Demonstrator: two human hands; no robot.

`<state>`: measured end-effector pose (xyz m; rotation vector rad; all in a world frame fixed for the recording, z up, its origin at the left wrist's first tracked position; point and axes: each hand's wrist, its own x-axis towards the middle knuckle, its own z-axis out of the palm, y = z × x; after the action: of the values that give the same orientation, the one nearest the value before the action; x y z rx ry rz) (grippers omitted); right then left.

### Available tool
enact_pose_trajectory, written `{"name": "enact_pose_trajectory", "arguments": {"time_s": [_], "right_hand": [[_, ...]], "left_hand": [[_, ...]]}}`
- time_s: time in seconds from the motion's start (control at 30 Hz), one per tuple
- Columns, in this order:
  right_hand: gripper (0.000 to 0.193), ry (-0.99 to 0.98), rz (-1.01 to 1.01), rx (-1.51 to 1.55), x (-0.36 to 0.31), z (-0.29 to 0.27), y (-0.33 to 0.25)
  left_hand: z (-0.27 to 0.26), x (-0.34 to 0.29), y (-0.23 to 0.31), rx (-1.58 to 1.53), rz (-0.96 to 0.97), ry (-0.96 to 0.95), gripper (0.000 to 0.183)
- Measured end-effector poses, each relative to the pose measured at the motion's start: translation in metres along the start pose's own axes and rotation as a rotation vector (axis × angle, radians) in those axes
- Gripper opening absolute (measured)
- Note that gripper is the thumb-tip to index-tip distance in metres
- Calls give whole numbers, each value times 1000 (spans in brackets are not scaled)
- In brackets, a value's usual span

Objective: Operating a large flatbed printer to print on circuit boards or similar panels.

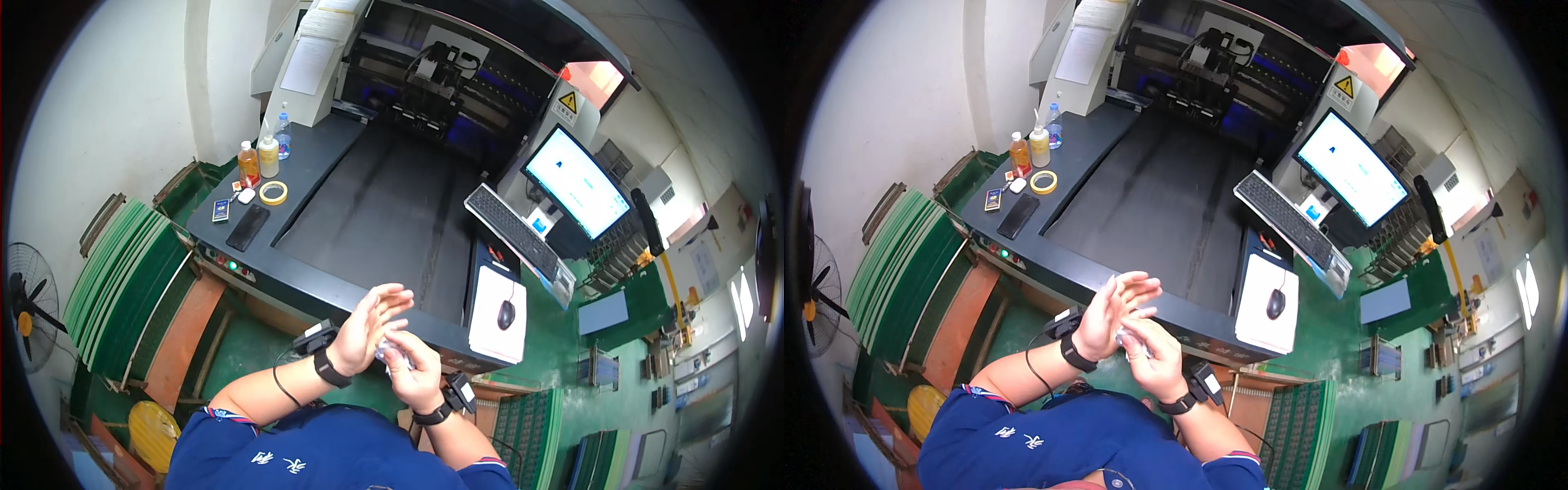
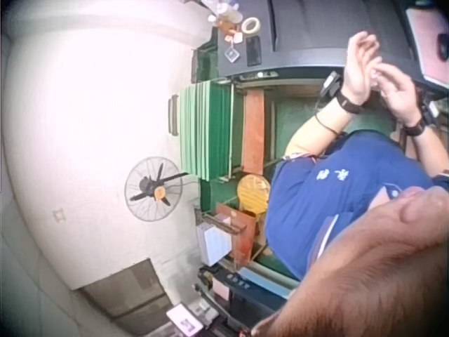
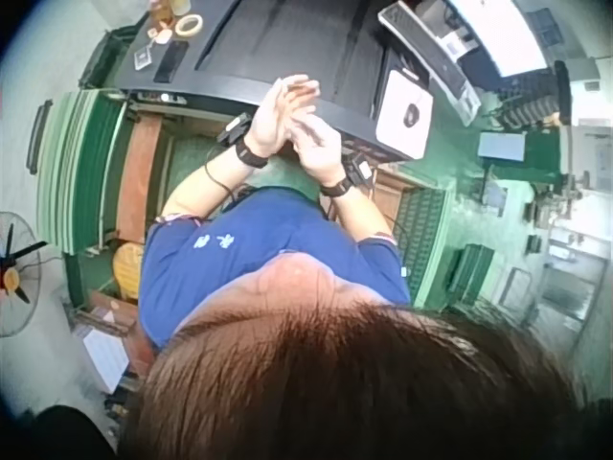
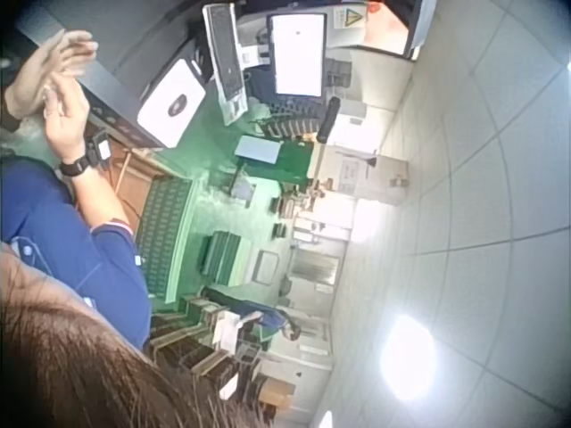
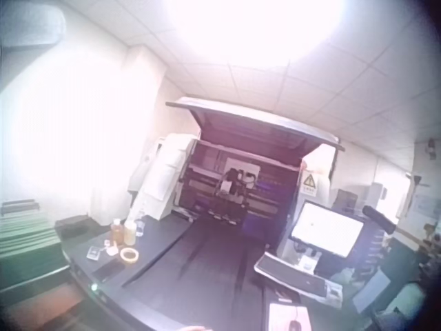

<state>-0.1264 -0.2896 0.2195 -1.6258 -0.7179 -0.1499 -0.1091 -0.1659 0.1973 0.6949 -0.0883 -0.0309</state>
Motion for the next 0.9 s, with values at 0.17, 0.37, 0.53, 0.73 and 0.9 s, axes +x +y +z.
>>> {"name": "enact_pose_trajectory", "arguments": {"time_s": [0.17, 0.37, 0.53, 0.73, 0.9], "right_hand": [[9, -205, -109, -220, -9, -7, 10], [19, -308, 242, -242, -36, -8, 18], [31, 90, -258, -511, -25, 1, 26], [20, 199, -316, -458, -14, -6, 14], [45, 204, -260, -536, -23, -10, 23]], "left_hand": [[-10, 5, -10, -288, -630, -362, 61], [-3, -19, -37, -138, -499, -324, 40], [17, -15, -40, 155, 20, -334, 41], [4, 3, -44, -93, -255, -330, 45], [13, 10, -27, -368, -199, -130, 48]]}}
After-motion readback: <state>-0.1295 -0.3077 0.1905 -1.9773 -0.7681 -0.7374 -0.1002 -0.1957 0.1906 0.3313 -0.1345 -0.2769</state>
